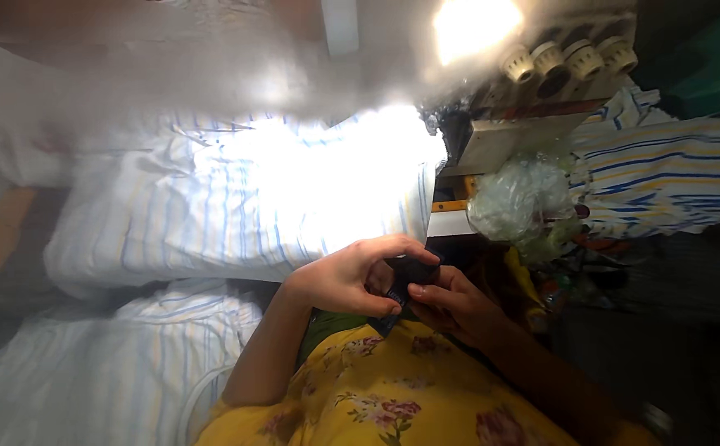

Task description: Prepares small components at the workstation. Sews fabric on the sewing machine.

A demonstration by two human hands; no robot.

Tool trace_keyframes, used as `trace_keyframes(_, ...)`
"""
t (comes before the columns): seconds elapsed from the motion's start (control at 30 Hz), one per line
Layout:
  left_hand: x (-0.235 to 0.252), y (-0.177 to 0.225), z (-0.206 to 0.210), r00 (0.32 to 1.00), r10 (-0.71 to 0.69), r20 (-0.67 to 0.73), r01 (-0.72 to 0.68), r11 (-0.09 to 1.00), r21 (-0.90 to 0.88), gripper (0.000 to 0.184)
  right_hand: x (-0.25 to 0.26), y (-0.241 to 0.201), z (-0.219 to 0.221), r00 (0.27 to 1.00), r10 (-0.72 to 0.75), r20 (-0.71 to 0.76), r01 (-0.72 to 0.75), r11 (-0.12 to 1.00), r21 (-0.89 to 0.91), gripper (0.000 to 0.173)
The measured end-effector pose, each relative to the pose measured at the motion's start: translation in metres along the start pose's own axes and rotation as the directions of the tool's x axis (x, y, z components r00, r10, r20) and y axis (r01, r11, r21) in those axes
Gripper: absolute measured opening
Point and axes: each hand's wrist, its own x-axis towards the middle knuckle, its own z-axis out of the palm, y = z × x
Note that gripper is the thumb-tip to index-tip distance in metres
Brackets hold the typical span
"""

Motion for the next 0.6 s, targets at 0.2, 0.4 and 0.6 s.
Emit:
trace_keyframes(0.2, -0.076, -0.014, 0.007, 0.990, -0.081, -0.113, 0.097, 0.985, 0.144, 0.050, -0.038, -0.025, -0.030, 0.966, -0.258, 0.001, 0.211, 0.789, -0.577, 0.026)
trace_keyframes(0.4, -0.145, -0.006, 0.023, 0.425, -0.856, -0.294, 0.896, 0.352, 0.270, 0.047, -0.087, -0.099, -0.111, 0.543, -0.729, -0.417, -0.444, 0.173, -0.879, 0.032)
trace_keyframes(0.6, -0.097, 0.007, 0.024, 0.417, -0.816, -0.400, 0.892, 0.283, 0.351, 0.034, -0.030, -0.113, -0.149, 0.774, -0.408, -0.483, -0.474, 0.132, -0.871, 0.023)
